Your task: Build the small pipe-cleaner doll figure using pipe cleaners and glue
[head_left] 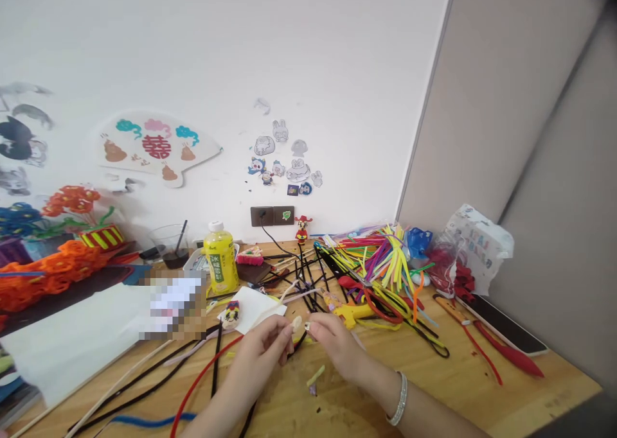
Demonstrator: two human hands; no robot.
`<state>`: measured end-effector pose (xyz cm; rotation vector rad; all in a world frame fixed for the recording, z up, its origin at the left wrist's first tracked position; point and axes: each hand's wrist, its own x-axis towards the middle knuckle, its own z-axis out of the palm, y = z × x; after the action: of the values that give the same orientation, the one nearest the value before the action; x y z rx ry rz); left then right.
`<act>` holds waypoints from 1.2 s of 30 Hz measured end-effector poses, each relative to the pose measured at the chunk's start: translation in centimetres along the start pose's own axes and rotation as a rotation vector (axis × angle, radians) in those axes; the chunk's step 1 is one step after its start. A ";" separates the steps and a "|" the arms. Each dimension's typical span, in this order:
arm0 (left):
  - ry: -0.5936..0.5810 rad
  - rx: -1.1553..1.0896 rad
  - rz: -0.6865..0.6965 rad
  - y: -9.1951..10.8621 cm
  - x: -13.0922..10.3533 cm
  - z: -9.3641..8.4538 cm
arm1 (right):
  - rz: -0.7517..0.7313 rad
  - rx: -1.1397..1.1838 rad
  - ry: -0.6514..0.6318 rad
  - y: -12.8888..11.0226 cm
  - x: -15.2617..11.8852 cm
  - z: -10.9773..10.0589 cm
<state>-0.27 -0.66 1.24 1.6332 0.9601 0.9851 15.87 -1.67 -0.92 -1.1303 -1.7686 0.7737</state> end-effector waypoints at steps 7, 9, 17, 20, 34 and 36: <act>-0.015 -0.014 0.007 -0.4 0.0 -0.1 | -0.010 -0.070 -0.004 0.6 -0.1 0.1; -0.014 -0.011 0.004 -0.3 0.0 -0.1 | -0.005 -0.060 0.007 0.5 0.0 0.1; -0.057 0.013 0.000 -0.5 0.0 -0.1 | -0.028 -0.026 0.014 0.6 0.4 -0.1; -0.067 0.055 0.013 -0.8 0.0 -0.1 | -0.043 -0.050 0.000 1.0 0.5 -0.2; 0.058 -0.108 -0.058 -0.1 0.1 0.3 | 0.109 0.446 -0.011 0.8 0.4 0.9; 0.051 -0.132 -0.073 -0.6 0.2 0.7 | 0.145 0.495 0.015 0.7 0.4 1.3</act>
<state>0.34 -0.62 0.58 1.4597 0.9617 1.0223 14.86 -1.06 -1.93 -0.9263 -1.3820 1.2066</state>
